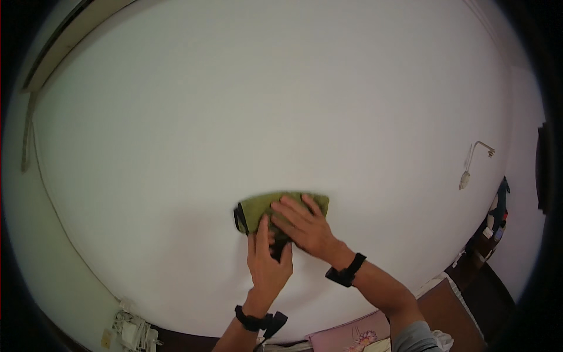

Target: Cleaning a bedroom wall using a green microfiber cloth.

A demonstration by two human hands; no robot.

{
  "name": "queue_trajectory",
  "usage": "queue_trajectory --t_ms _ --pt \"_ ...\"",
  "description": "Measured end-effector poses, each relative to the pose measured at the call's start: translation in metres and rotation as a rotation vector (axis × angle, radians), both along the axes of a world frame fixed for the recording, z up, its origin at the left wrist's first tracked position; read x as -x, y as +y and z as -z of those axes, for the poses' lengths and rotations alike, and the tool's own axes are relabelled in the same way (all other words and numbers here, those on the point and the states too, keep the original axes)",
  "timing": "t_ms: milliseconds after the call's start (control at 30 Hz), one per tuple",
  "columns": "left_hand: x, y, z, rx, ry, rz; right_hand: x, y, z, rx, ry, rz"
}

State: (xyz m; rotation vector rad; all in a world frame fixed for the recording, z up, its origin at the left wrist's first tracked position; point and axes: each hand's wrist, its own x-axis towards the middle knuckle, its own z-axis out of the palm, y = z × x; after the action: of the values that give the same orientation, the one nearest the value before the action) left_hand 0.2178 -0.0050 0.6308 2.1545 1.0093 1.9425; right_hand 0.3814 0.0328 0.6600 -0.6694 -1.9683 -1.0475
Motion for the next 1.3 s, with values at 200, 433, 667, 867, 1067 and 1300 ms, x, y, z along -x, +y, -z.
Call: queue_trajectory --t_ms 200,433,667,867,1067,1300 --pt "-0.005 0.013 -0.084 -0.135 0.029 -0.12 0.001 -0.01 -0.085 -0.065 0.208 -0.047" --pt "0.012 0.003 0.007 0.163 0.099 -0.195 0.008 -0.011 0.02 0.069 0.189 -0.098" --pt "0.034 0.021 -0.024 -0.046 0.05 -0.319 0.036 0.004 -0.022 0.036 0.108 -0.124" --pt "0.047 0.026 -0.094 -0.132 0.128 -0.376 0.058 0.004 -0.08 -0.057 0.236 -0.157" --pt "0.055 0.03 0.001 -0.001 0.198 -0.511 0.05 0.014 0.014 0.017 0.075 -0.172" --pt "0.072 0.035 0.002 -0.029 0.11 -0.452 0.055 0.024 0.0 -0.028 -0.002 -0.241"
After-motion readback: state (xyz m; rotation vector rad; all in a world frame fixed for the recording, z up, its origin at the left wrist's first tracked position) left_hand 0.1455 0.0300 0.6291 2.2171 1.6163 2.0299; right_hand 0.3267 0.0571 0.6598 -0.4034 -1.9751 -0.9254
